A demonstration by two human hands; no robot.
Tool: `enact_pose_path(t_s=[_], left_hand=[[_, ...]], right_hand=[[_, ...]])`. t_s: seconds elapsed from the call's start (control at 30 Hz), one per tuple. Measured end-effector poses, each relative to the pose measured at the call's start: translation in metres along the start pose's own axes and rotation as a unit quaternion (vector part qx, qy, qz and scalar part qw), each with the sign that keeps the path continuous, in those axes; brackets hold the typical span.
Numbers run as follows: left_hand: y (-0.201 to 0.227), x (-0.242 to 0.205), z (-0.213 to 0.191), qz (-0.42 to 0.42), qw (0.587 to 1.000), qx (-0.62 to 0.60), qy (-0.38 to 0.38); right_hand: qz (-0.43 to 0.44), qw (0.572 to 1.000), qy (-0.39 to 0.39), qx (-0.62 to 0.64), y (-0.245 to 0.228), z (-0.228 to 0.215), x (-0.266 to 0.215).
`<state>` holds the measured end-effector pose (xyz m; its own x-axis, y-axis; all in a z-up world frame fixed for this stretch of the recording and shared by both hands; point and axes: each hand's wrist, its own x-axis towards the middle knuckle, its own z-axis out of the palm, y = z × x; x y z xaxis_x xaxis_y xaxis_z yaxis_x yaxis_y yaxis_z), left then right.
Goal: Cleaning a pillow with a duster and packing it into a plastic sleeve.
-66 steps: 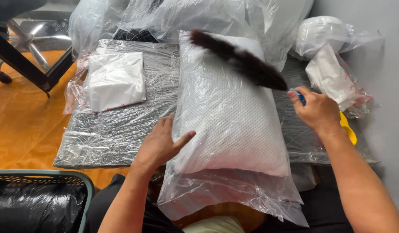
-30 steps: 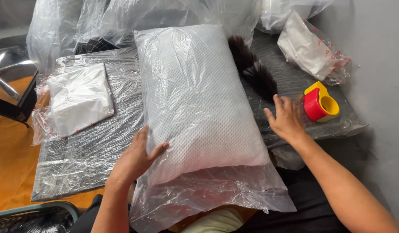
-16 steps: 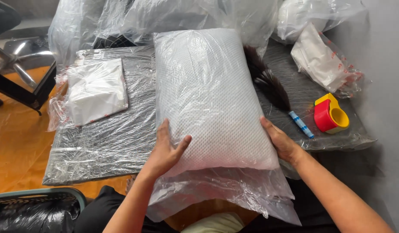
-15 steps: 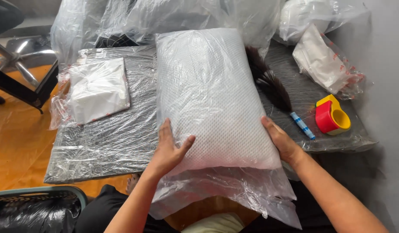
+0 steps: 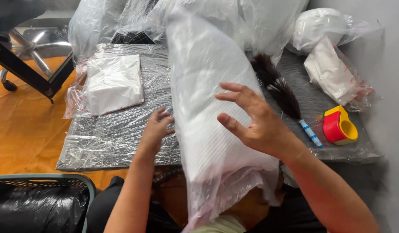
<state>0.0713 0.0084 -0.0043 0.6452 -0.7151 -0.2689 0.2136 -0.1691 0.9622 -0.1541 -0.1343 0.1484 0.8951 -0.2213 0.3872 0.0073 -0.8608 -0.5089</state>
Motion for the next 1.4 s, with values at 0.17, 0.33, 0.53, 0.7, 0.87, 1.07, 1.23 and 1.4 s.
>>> enact_pose_path(t_s=[0.17, 0.33, 0.53, 0.7, 0.87, 1.07, 1.23, 1.4], left_hand=[[0.008, -0.004, -0.013, -0.005, 0.999, 0.030, 0.015], [-0.034, -0.005, 0.016, 0.112, 0.933, 0.339, 0.038], [-0.028, 0.002, 0.015, 0.105, 0.929, 0.353, 0.015], [-0.025, -0.005, 0.012, 0.083, 0.920, 0.383, 0.024], [-0.013, -0.013, 0.004, 0.079, 0.924, 0.368, 0.064], [-0.008, -0.019, -0.010, 0.122, 0.921, 0.359, 0.092], [0.012, -0.028, -0.018, 0.157, 0.937, 0.279, 0.143], [0.021, -0.034, -0.036, 0.186, 0.948, 0.180, 0.188]], right_hand=[[0.127, 0.960, -0.144, -0.202, 0.084, 0.066, -0.030], [0.203, 0.936, 0.135, 0.254, 0.098, 0.012, -0.045], [0.495, 0.807, -0.064, -0.315, 0.322, 0.005, -0.147], [0.556, 0.749, -0.131, -0.337, 0.362, 0.015, -0.200], [0.526, 0.805, -0.053, -0.270, 0.338, 0.011, -0.188], [0.379, 0.886, 0.121, -0.239, 0.223, 0.002, -0.118], [0.297, 0.901, 0.067, -0.308, 0.157, 0.000, -0.043], [0.294, 0.903, -0.117, -0.291, 0.063, -0.024, -0.019]])
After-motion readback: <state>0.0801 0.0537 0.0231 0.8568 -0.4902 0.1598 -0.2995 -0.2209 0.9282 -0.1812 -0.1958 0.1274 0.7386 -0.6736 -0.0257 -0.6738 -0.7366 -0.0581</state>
